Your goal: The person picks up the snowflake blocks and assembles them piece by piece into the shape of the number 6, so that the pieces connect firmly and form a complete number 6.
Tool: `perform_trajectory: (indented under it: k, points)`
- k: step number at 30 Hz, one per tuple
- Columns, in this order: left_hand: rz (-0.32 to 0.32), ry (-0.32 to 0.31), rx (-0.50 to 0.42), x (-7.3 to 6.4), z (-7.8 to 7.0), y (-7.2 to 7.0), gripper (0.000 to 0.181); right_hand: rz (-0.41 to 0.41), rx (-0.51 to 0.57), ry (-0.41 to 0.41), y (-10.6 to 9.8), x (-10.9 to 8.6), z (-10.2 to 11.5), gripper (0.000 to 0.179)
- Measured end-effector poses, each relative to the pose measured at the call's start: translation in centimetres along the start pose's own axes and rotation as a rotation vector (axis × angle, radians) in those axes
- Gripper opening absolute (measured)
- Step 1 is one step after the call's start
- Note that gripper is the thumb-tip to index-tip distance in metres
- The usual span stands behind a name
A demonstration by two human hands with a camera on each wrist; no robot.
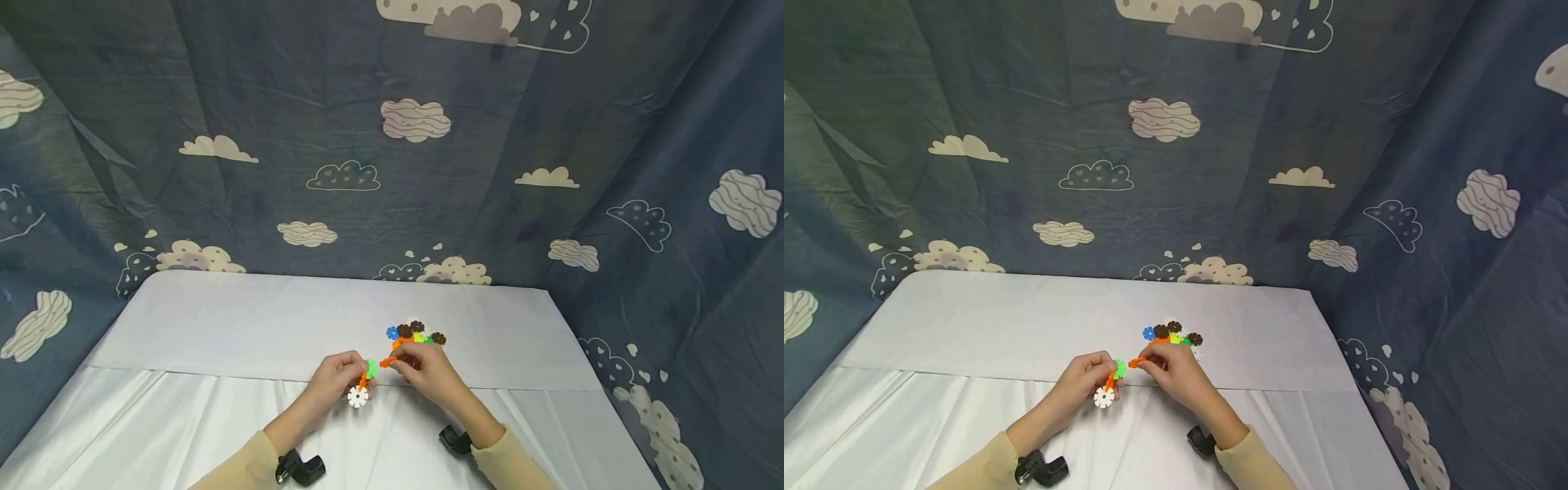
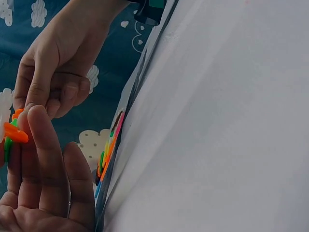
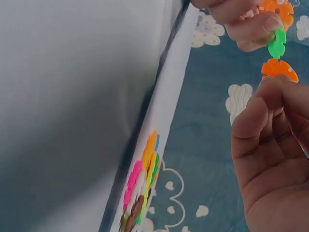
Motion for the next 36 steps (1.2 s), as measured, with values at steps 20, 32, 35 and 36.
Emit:
perform_trajectory:
  k: [20, 32, 35, 36]
  points:
    - [0.069, 0.022, 0.009, 0.0, -0.1, 0.5, 0.020, 0.036, -0.042, -0.046, 0.6, 0.0, 0.8, 0.005]
    - [0.077, 0.015, 0.037, -0.2, -0.1, 0.6, 0.024, -0.093, -0.265, -0.346, 0.8, -0.5, 3.6, 0.013]
    - [0.073, 0.021, 0.046, -0.2, -0.1, 0.6, 0.023, -0.113, -0.288, -0.355, 0.8, -0.6, 3.7, 0.013]
    - [0.074, 0.025, 0.052, -0.1, -0.1, 0.7, 0.023, -0.117, -0.292, -0.351, 0.8, -0.6, 3.7, 0.013]
Point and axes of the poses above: each hand's wrist, its own x-axis towards the middle knuckle, its own y-axis out of the palm, z = x × y, the point moved 8 cm from there along x, towards the middle knuckle
